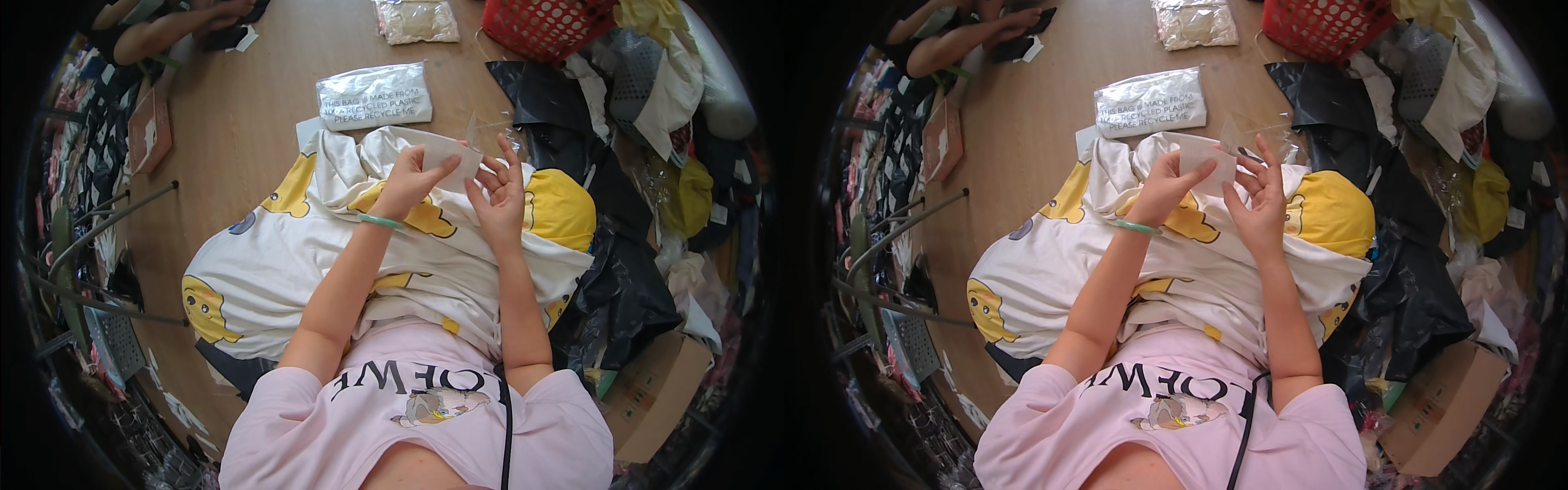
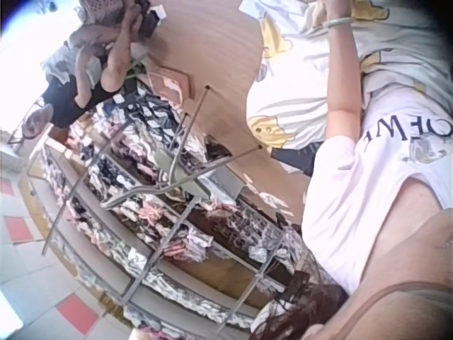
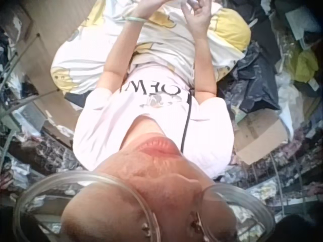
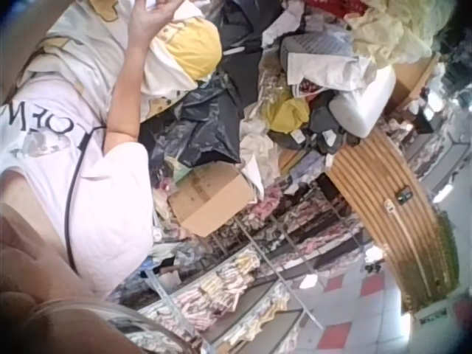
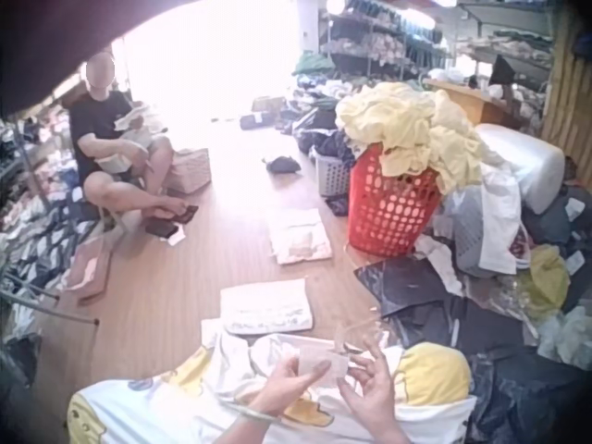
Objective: The person sits on the floor and repeatedly places small items into black plastic bags, seals them, and sets them aside. They also handle white paper labels and clear plastic bags, placing them into the black bags before sealing. The workspace is cluttered with fabric scraps and packaging materials.
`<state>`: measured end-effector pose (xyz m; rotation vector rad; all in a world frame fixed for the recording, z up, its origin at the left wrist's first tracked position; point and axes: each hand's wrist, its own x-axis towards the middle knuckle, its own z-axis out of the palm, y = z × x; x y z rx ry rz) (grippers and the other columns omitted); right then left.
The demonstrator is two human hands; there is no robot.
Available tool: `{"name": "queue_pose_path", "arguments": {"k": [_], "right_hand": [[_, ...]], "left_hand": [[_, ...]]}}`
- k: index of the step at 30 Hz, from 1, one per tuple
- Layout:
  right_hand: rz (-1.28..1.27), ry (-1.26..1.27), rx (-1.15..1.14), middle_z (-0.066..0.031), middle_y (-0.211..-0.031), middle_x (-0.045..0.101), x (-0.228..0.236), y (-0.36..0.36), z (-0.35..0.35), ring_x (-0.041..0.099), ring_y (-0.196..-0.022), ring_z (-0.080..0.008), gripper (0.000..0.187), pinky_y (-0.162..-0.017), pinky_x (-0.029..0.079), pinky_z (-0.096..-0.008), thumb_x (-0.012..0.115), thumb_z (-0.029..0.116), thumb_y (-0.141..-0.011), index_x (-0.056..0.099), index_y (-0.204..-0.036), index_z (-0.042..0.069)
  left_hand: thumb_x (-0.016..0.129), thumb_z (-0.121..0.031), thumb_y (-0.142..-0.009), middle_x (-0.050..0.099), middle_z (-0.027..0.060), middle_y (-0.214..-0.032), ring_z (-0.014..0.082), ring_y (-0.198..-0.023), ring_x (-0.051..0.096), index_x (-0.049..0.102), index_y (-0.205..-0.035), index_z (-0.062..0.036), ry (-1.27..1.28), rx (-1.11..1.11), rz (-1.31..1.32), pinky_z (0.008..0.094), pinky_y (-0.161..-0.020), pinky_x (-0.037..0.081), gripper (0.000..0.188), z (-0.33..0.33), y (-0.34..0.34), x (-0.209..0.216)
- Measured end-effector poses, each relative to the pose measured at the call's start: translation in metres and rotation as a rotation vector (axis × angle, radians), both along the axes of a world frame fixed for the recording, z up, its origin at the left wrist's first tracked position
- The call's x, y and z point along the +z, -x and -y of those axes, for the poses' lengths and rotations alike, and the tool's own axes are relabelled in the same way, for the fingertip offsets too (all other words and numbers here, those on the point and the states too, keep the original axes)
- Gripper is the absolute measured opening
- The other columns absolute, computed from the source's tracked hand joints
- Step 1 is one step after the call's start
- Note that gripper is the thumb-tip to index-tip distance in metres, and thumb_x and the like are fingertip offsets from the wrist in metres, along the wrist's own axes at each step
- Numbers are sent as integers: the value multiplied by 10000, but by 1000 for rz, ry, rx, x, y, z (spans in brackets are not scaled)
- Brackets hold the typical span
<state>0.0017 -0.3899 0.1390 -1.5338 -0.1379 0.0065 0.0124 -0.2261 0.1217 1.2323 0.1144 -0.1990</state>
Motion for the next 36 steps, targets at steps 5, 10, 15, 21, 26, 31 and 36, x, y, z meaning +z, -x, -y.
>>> {"name": "queue_pose_path", "arguments": {"k": [5, 10, 15, 21, 26, 31, 36], "right_hand": [[-38, -187, -82, -183, -1306, 567, -14, -15, 13, 629, -1108, -171, 626, -931, 504, -244, 573, -112, -876, 338, -1441, 20], [160, 152, -319, -142, -1140, 685, -3, -18, 5, 684, -1005, -170, 391, -858, 531, -222, 622, -93, -864, 582, -1242, -2], [387, 467, -385, -104, -943, 736, -4, -27, 19, 700, -880, -147, 196, -754, 541, -233, 677, -91, -822, 720, -998, -16], [227, 213, -587, -90, -874, 720, -14, -43, 42, 696, -804, -157, 115, -710, 541, -241, 709, -40, -846, 717, -961, -38], [-186, -143, -563, -65, -826, 697, -4, -47, 64, 687, -708, -127, 198, -657, 565, -237, 753, 100, -864, 669, -1008, -7], [-220, -41, -144, -74, -832, 690, -5, -25, 20, 687, -659, -146, 202, -577, 555, -246, 707, 116, -906, 618, -1036, -11], [-412, -180, -6, -98, -925, 690, 11, -15, -3, 683, -689, -129, 235, -563, 551, -239, 680, 125, -929, 553, -1098, 23]], "left_hand": [[704, -260, -918, 713, 43, -940, 77, -804, 648, 687, -1046, 11, 57, 43, -98, 235, -709, 511, 301, -3, 2, 1], [689, -257, -929, 711, 44, -958, 77, -805, 657, 680, -1065, 14, 71, 1, -125, 236, -707, 524, 303, -2, 8, 6], [671, -244, -941, 703, 20, -906, 54, -756, 632, 692, -1047, 12, 140, -19, -151, 217, -676, 505, 279, -1, 15, 5], [665, -226, -943, 702, 12, -911, 47, -783, 626, 695, -1055, 18, 185, 46, -130, 213, -706, 502, 270, -9, 24, 11], [668, -221, -940, 709, 22, -968, 60, -834, 636, 692, -1103, 24, 246, 114, -90, 230, -745, 507, 296, -22, 25, 31], [658, -225, -946, 717, 51, -985, 71, -868, 649, 711, -1047, 27, 147, 35, 23, 228, -764, 511, 277, -6, 26, 31], [686, -250, -929, 710, 33, -867, 64, -744, 629, 735, -955, 35, 14, 78, -137, 204, -651, 492, 290, -12, 29, 24]]}}
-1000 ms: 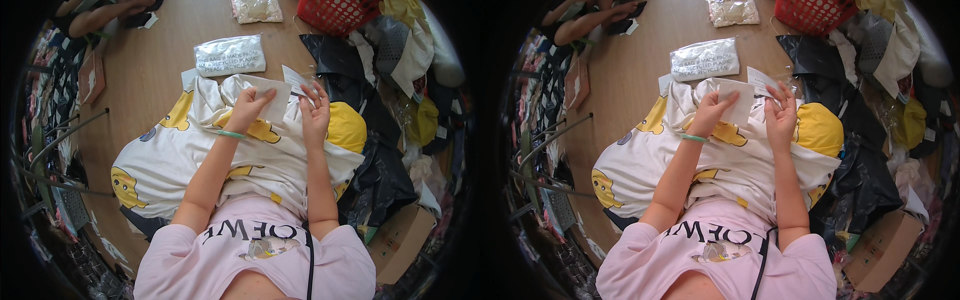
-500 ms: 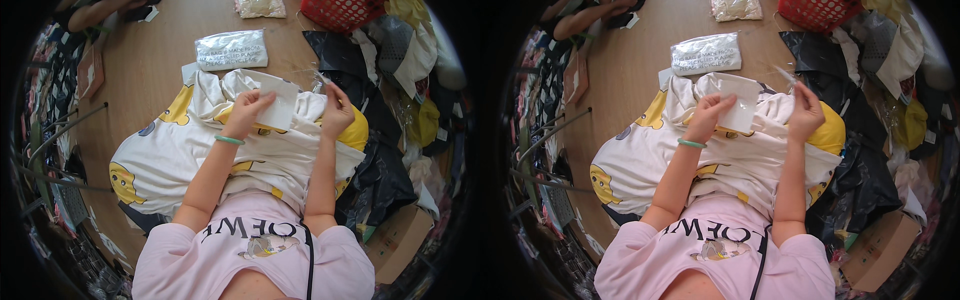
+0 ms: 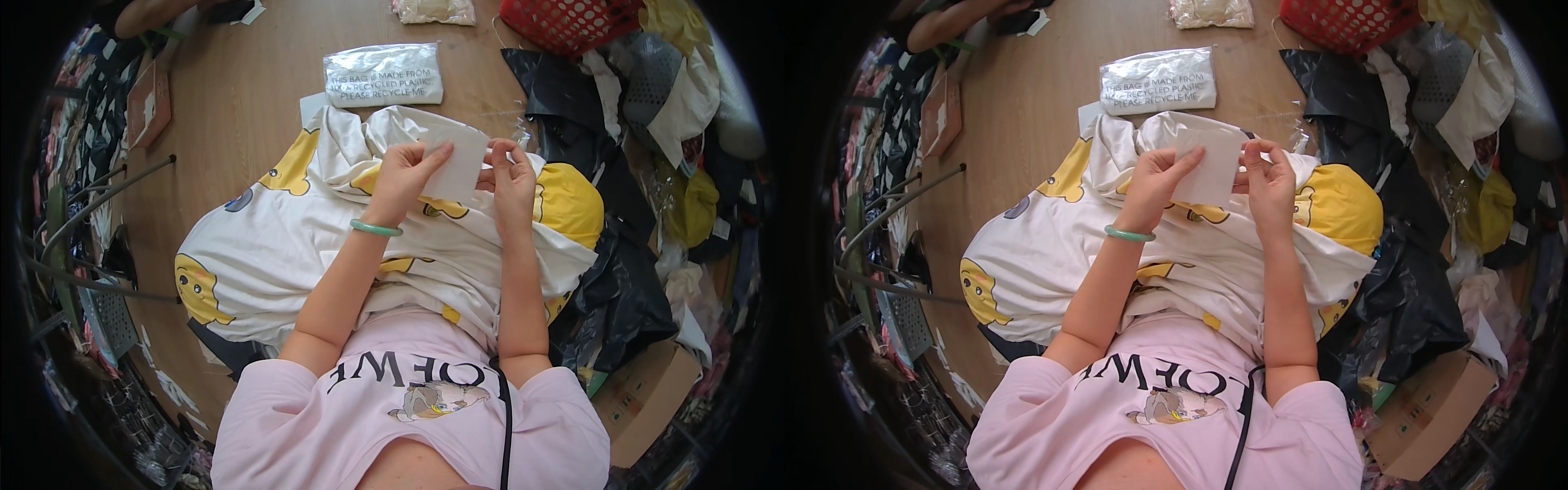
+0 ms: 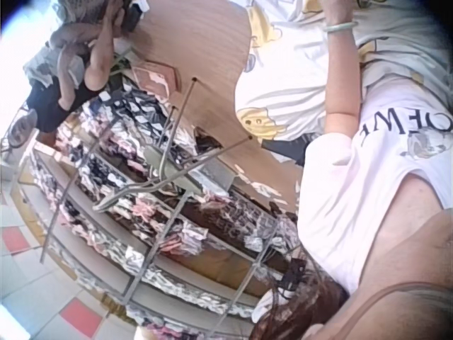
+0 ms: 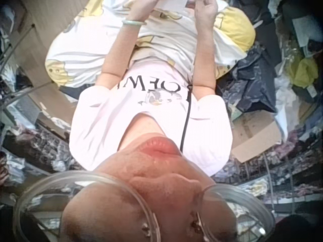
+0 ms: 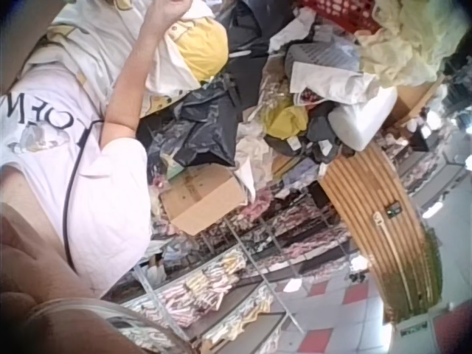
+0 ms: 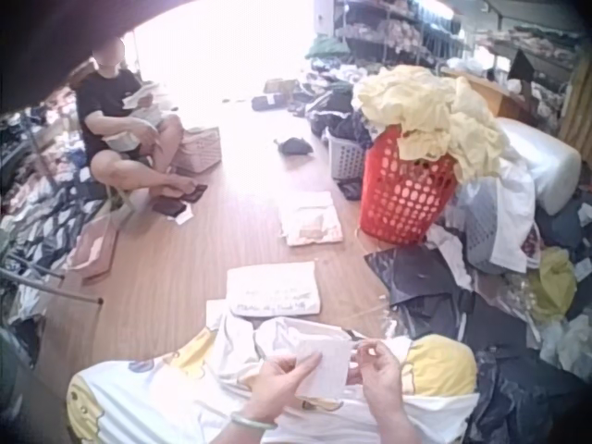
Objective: The person sits on the floor and repeatedly places small items into black plastic bags, seals them, and sets them aside. They also handle white paper labels and clear plastic bags, placing them into the black bags before sealing. The workspace is cluttered with fabric scraps and packaging materials.
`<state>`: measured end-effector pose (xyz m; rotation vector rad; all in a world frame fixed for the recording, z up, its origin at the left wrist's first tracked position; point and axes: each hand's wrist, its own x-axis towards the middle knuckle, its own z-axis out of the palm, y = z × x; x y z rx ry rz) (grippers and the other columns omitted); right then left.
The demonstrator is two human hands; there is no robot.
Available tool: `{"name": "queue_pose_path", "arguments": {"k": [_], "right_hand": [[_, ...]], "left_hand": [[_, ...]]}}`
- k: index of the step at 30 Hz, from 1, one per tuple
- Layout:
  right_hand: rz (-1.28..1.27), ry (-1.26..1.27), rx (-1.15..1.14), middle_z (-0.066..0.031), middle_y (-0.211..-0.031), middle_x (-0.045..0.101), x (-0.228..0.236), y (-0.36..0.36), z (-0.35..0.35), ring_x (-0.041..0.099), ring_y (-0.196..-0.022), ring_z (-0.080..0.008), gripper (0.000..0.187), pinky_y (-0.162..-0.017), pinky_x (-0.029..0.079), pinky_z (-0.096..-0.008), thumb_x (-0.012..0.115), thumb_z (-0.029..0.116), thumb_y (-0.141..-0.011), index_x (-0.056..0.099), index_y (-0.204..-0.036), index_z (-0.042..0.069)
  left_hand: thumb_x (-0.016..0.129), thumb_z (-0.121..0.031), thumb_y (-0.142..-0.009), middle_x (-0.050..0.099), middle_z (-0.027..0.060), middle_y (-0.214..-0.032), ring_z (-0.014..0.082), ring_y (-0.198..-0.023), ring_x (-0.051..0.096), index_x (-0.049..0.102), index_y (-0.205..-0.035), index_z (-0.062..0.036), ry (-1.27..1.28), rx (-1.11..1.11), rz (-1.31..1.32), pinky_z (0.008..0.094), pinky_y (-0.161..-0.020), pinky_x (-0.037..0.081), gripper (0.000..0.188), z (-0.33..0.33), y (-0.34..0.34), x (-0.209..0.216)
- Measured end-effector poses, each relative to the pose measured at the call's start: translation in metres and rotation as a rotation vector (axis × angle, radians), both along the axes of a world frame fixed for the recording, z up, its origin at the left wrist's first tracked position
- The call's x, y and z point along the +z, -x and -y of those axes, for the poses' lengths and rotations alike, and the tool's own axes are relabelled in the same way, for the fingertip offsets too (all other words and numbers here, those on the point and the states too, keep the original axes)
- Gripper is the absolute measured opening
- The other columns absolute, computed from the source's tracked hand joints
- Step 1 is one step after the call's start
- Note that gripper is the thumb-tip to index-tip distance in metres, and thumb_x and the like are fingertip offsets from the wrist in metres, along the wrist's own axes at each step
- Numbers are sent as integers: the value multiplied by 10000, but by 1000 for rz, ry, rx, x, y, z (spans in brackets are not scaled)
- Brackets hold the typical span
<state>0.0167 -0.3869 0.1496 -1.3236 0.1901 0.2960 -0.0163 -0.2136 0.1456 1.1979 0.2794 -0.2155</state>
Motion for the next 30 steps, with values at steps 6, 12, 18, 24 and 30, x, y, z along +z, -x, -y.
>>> {"name": "queue_pose_path", "arguments": {"k": [6, 12, 18, 24, 30], "right_hand": [[177, 146, -63, -13, -939, 642, -14, 2, 22, 621, -666, -60, 160, -552, 509, -203, 759, 102, -863, 619, -885, 29], [304, 491, -848, -75, -845, 694, 11, -13, 196, 641, -657, -107, 161, -552, 536, -228, 666, 162, -940, 619, -951, 8], [-360, 936, -667, -155, -737, 684, -135, 42, 382, 688, -579, -233, 173, -508, 599, -344, 676, 90, -889, 674, -937, -76], [-434, 509, -702, -175, -862, 696, -185, 10, 358, 713, -695, -276, 225, -571, 624, -358, 610, 96, -905, 679, -929, -117], [-304, 1637, -463, -231, -868, 707, -166, -7, 343, 703, -884, -368, 337, -804, 545, -456, 590, 277, -881, 725, -903, -31]], "left_hand": [[693, -240, -924, 714, 43, -882, 65, -780, 622, 731, -1025, 42, -182, 57, 50, 205, -685, 488, 302, 8, -2, -7], [629, -236, -964, 717, 50, -1093, 71, -955, 601, 713, -1136, -3, -266, 146, -16, 215, -876, 446, 302, -18, 2, -16], [663, -236, -951, 706, 57, -1128, 29, -844, 592, 702, -1138, 3, -134, 327, -102, 192, -689, 464, 306, -61, 0, -51], [662, -241, -952, 695, 82, -1145, 67, -919, 624, 696, -1146, 3, -124, 323, -107, 222, -792, 509, 314, -62, -2, -41], [657, -161, -947, 675, 89, -1191, 112, -1002, 629, 672, -1178, 37, -221, 294, -14, 248, -902, 486, 305, -47, -2, -33]]}}
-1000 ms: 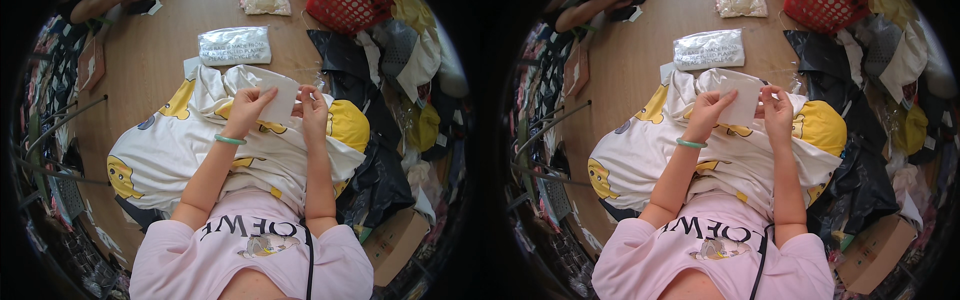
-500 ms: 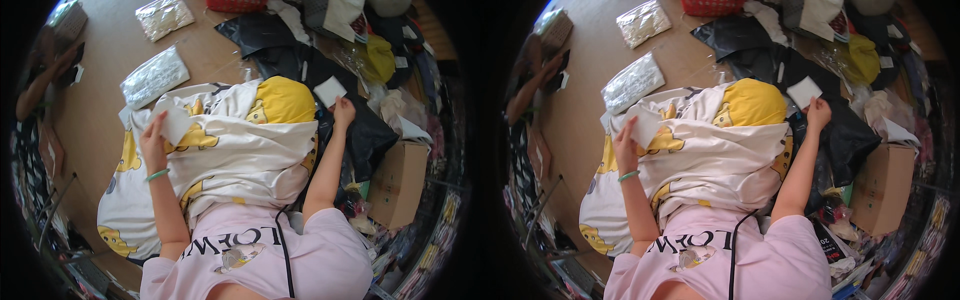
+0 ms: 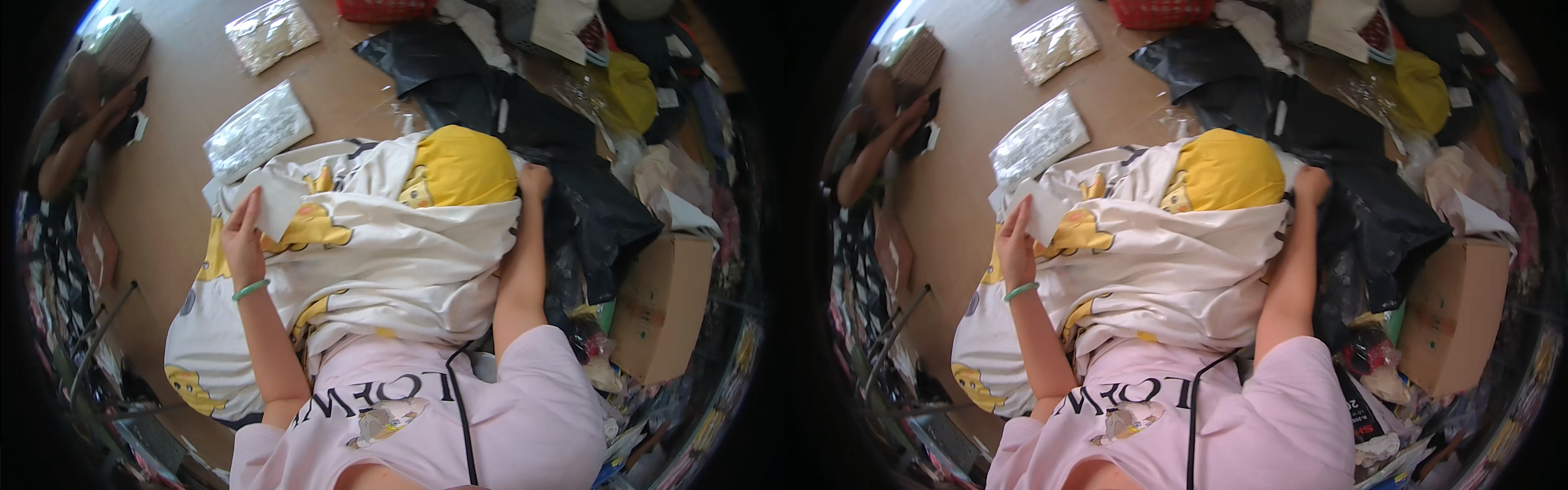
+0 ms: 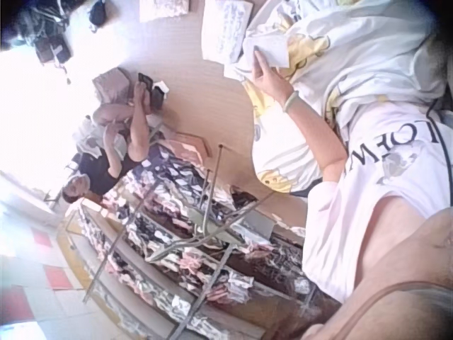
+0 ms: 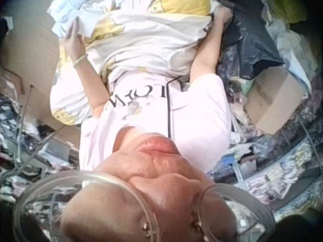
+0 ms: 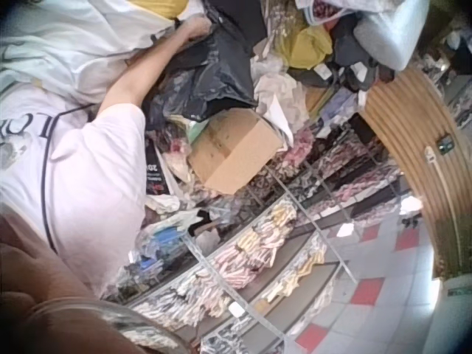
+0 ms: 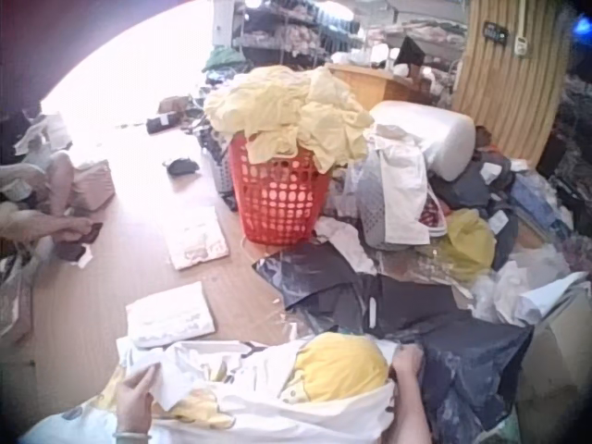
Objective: The person sits on the floor and repeatedly places small items into black plastic bags, seals them, and sets them aside. They also handle white paper labels and clear plastic bags, placing them into the black bags before sealing. The workspace is cluttered with fabric scraps and packaging materials.
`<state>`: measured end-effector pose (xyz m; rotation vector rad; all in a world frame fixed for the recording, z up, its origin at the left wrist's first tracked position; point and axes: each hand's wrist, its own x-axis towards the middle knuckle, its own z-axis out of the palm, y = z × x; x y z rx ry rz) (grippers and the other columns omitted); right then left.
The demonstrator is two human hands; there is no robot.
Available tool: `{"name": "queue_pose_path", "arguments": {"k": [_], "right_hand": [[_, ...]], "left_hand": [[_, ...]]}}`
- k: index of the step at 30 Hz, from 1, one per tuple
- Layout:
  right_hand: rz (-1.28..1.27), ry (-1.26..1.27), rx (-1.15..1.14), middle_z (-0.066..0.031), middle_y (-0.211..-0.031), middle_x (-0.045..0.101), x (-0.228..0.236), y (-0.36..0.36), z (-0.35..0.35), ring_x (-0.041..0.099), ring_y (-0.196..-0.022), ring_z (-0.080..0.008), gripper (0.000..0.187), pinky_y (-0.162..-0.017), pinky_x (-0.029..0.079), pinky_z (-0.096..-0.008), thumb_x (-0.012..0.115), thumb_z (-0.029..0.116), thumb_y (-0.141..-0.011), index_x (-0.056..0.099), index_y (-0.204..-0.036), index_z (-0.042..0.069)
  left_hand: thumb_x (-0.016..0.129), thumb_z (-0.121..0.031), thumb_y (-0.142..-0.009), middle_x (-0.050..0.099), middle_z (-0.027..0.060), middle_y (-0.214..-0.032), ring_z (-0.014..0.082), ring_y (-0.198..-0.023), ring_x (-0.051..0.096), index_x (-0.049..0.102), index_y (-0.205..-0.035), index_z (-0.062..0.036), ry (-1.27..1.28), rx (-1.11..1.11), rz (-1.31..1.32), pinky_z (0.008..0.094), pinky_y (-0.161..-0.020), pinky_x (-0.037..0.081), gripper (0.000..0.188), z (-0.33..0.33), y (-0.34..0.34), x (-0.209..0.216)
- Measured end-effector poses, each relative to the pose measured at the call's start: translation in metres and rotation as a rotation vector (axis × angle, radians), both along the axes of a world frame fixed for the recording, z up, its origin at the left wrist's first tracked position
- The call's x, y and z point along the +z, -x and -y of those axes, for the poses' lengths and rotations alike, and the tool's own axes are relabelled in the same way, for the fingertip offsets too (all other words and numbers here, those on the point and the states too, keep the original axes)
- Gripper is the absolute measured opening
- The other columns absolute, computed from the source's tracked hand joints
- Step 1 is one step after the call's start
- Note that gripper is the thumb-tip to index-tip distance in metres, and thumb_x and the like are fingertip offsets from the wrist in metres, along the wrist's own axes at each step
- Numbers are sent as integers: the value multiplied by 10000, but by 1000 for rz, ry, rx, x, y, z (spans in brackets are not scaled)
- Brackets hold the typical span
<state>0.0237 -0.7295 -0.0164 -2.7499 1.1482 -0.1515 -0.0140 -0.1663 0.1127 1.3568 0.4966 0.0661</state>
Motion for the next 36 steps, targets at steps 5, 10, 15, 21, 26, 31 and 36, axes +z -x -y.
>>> {"name": "queue_pose_path", "arguments": {"k": [5, 10, 15, 21, 26, 31, 36], "right_hand": [[305, 133, -138, -191, -970, 719, 84, 69, 30, 694, -917, -378, 317, -824, 539, -450, 601, 305, -878, 746, -994, 49], [-353, 300, -215, -192, -1363, 558, 161, 117, 96, 548, -1232, -407, 604, -1021, 439, -517, 592, 265, -856, 462, -1442, 331], [33, 453, 245, -232, -1469, 418, 206, 58, 26, 425, -1338, -411, 756, -1067, 377, -490, 735, 373, -847, 366, -1484, 198], [296, -1025, 1001, -87, -1196, 667, 197, -20, -278, 606, -1111, -160, 314, -987, 455, -294, 623, 106, -952, 631, -1247, -1], [-92, -1599, 1006, -69, -1013, 707, 152, -16, -401, 651, -894, -106, 234, -838, 512, -239, 673, 132, -934, 679, -1113, -20], [-65, -1763, 897, -34, -928, 704, 150, 1, -430, 651, -809, -76, 169, -749, 538, -229, 685, 139, -928, 692, -1019, -3], [-133, -1897, 724, -41, -937, 707, 136, -3, -427, 655, -814, -80, 162, -741, 555, -255, 695, 126, -918, 692, -1021, 1]], "left_hand": [[668, -92, -885, 700, 57, -1082, 70, -914, 611, 686, -1193, -12, -107, -73, 62, 208, -823, 475, 320, -1, 4, 0], [733, -78, -831, 532, -87, -704, -9, -599, 387, 706, -914, -63, -165, 11, 113, 177, -501, 285, 88, -10, 10, -8], [756, -68, -816, 494, -83, -749, -7, -606, 378, 542, -838, -88, -130, 13, 227, 176, -528, 326, 216, -8, 15, -6], [725, -62, -863, 534, -55, -813, 14, -728, 541, 503, -880, -85, -234, -135, 226, 188, -633, 456, 224, -8, 24, 13], [708, -70, -872, 583, -18, -863, 45, -778, 569, 496, -911, -75, -317, -151, 186, 223, -679, 483, 216, -21, 39, 28], [690, -60, -871, 595, -2, -879, 58, -801, 571, 506, -939, -64, -410, -122, 154, 238, -679, 485, 196, -33, 47, 23], [712, -91, -821, 595, 40, -788, 107, -689, 531, 562, -953, -52, -359, -105, 247, 271, -622, 438, 203, -34, 45, 10]]}}
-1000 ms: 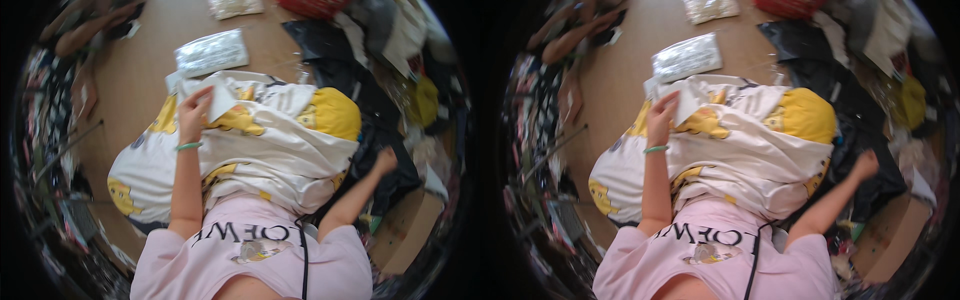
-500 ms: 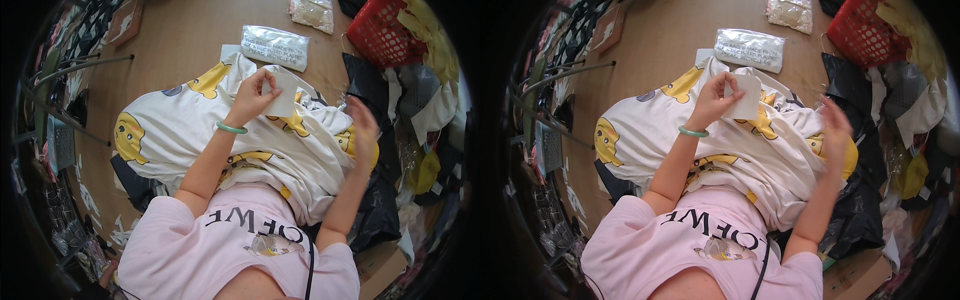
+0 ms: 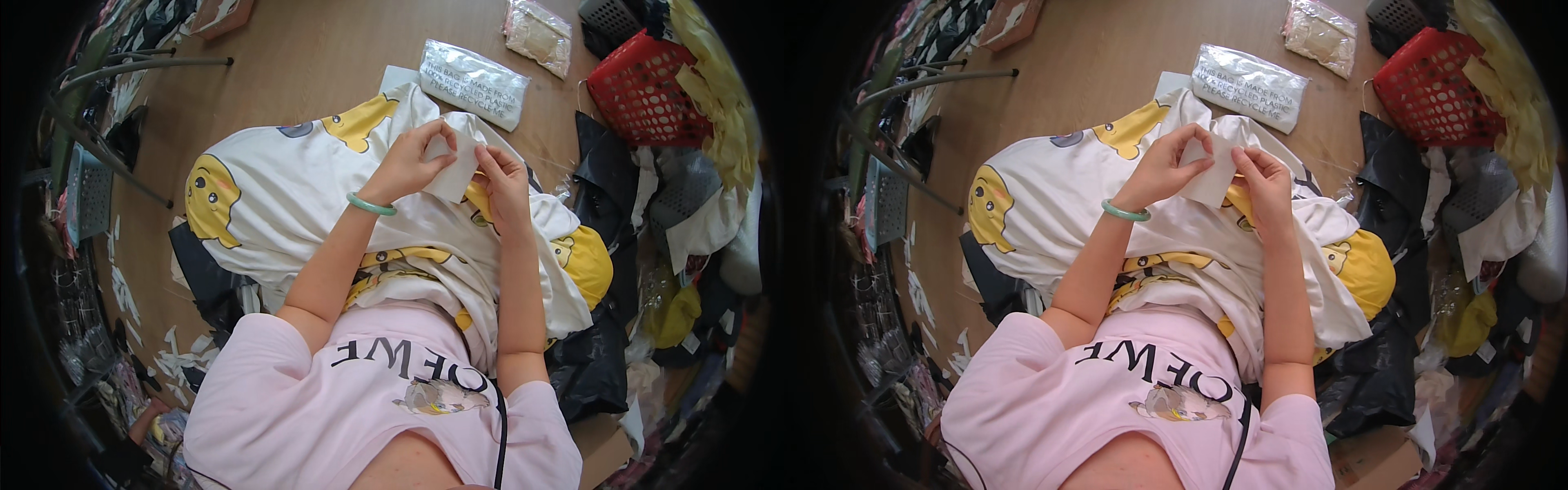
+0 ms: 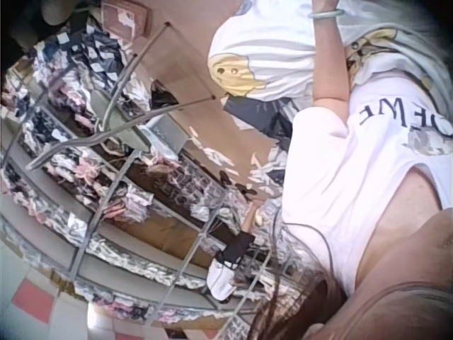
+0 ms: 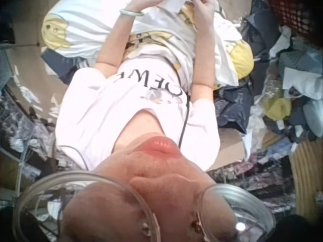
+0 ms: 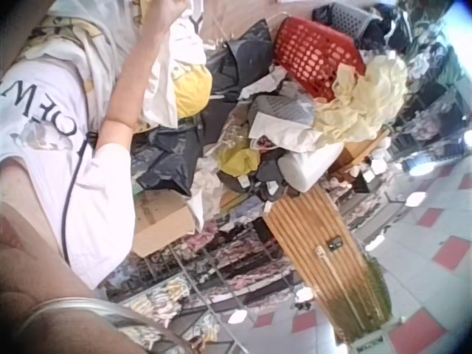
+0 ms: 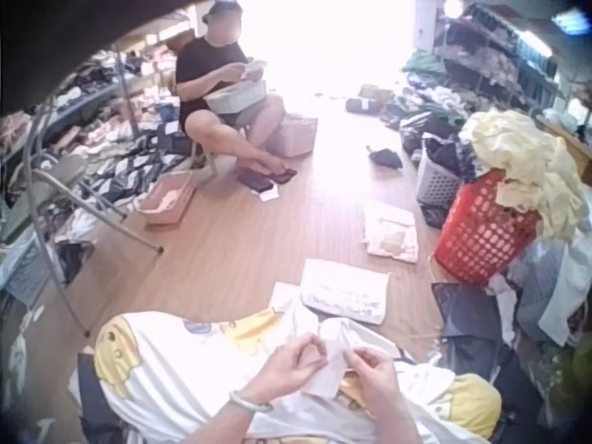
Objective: The person sits on the floor and repeatedly places small items into black plastic bags, seals them, and sets them aside. They also handle white paper labels and clear plastic bags, placing them into the black bags before sealing. The workspace is cluttered with fabric scraps and packaging materials.
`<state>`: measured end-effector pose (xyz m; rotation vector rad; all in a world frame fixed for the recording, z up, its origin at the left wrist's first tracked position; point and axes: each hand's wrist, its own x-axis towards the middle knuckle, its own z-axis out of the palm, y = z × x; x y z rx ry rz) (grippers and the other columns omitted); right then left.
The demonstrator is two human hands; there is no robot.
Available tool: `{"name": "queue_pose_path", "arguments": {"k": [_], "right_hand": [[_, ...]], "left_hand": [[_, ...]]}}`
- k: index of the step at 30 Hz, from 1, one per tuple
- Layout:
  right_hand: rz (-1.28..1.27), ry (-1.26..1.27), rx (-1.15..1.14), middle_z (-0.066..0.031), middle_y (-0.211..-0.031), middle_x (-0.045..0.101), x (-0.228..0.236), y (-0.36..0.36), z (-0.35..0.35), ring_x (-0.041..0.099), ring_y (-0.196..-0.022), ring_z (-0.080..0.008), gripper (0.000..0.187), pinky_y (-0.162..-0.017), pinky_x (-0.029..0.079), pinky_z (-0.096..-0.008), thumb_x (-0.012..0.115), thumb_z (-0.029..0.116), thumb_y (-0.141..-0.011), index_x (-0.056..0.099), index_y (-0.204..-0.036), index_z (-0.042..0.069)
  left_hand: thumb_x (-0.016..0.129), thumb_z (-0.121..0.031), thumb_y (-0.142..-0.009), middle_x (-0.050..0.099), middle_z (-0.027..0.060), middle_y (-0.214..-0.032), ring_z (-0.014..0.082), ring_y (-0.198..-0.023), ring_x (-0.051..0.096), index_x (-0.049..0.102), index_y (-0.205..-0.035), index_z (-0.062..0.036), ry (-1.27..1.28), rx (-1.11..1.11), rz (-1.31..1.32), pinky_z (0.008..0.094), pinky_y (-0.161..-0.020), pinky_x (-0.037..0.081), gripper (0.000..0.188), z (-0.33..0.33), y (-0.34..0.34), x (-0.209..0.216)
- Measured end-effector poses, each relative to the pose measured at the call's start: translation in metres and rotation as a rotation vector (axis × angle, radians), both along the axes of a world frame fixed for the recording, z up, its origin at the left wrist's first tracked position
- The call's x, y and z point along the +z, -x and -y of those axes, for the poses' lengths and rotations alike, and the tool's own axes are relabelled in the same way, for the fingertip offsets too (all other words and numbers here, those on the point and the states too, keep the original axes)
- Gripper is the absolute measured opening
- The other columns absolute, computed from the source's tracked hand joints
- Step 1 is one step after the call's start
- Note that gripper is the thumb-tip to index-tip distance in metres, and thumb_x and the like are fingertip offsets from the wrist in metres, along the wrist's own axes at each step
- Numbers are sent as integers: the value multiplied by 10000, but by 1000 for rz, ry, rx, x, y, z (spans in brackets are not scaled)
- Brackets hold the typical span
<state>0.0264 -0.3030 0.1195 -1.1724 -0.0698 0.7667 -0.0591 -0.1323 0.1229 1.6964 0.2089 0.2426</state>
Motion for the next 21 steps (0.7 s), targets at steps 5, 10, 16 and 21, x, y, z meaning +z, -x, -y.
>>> {"name": "queue_pose_path", "arguments": {"k": [5, 10, 16, 21], "right_hand": [[116, 59, -175, -50, -945, 716, -3, 5, -4, 654, -830, -79, 156, -766, 536, -228, 706, 103, -907, 701, -1016, -8], [265, 52, -154, -71, -983, 723, -2, 15, -9, 654, -866, -85, 155, -806, 517, -220, 703, 80, -905, 715, -1017, -27], [175, 1, -107, -105, -1046, 720, 7, 22, -11, 659, -943, -117, 162, -895, 508, -259, 695, 56, -903, 722, -1041, -24], [131, -32, -91, -128, -1073, 716, 9, 23, -12, 662, -974, -138, 170, -917, 511, -277, 704, 57, -893, 728, -1044, -18]], "left_hand": [[728, -149, -852, 608, 16, -817, 67, -750, 543, 634, -882, -41, -744, 339, 133, 232, -615, 428, 147, 13, -3, 19], [711, -264, -899, 615, 21, -718, 53, -688, 523, 655, -769, 2, 8, 120, -150, 237, -591, 414, 301, 21, -5, 25], [620, -263, -973, 637, 4, -755, 48, -701, 549, 671, -880, 16, 207, 92, -77, 217, -638, 458, 299, 19, -7, 16], [600, -256, -986, 645, -4, -772, 49, -733, 569, 664, -883, 4, 236, 76, -43, 211, -660, 471, 287, 16, -7, 4]]}}
